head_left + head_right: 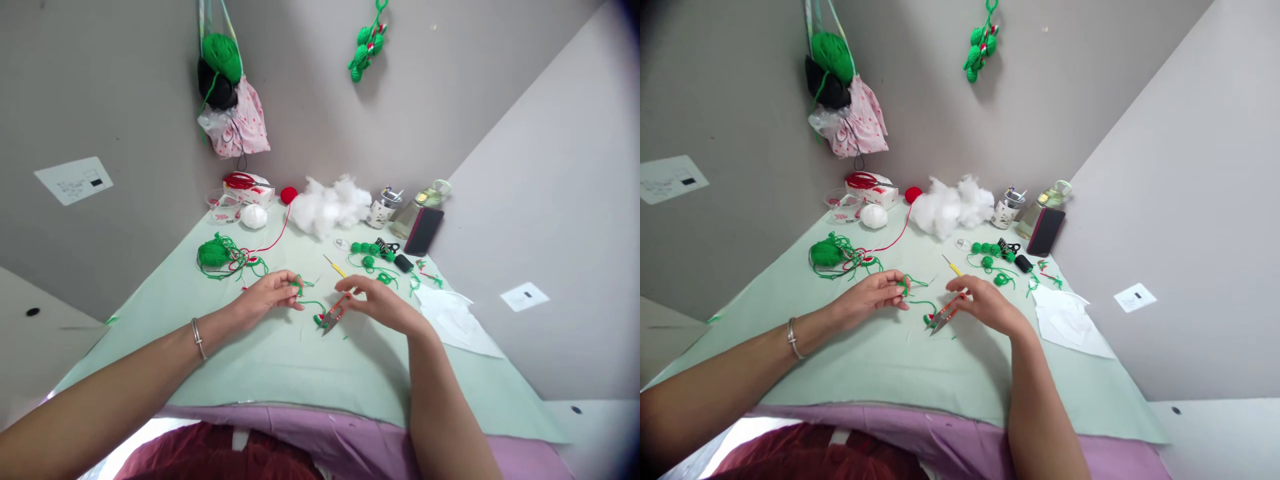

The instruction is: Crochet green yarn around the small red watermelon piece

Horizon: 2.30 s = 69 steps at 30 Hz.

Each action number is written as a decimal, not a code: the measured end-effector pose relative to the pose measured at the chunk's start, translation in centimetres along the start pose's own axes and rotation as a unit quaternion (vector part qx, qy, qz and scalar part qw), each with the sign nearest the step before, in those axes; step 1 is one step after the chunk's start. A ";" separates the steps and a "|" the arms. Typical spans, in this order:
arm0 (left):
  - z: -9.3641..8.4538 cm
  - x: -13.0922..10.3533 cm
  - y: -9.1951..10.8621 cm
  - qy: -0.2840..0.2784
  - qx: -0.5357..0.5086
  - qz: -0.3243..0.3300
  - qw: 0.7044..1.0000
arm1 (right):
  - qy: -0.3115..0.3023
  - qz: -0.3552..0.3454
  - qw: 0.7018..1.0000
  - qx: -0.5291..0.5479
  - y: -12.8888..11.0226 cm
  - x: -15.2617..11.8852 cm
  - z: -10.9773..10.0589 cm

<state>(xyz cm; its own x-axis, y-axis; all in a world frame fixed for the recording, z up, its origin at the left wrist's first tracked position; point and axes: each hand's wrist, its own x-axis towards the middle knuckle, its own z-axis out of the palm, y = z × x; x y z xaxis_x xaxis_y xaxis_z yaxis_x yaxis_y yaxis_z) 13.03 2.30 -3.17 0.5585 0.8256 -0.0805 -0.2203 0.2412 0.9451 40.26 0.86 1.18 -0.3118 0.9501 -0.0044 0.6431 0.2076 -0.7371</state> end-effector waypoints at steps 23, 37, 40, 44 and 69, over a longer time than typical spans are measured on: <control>-0.1 0.0 -0.2 0.060 0.103 0.032 0.992 | -0.096 -0.043 0.992 0.073 -2.7 -0.6 1.4; 0.2 -0.2 -0.1 0.039 0.117 0.022 0.992 | -0.039 -0.027 0.998 0.042 -2.6 0.1 3.3; 0.1 -0.1 -0.4 0.028 0.122 0.017 0.992 | -0.040 -0.032 0.998 0.041 -2.6 0.2 3.5; 0.0 0.0 -0.5 0.019 0.128 0.018 0.991 | -0.031 -0.034 0.998 0.039 -2.6 0.3 3.6; 0.3 -0.2 0.0 0.016 0.153 0.021 0.988 | 0.021 -0.042 0.999 0.009 -2.5 0.4 3.8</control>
<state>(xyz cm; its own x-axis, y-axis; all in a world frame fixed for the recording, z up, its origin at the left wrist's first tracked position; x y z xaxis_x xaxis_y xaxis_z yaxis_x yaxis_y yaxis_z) 13.15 2.00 -3.02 0.5277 0.8482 -0.0446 0.0115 0.0453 0.9989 35.89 -0.17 0.41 -0.3342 0.9386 0.0858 0.6036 0.2830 -0.7454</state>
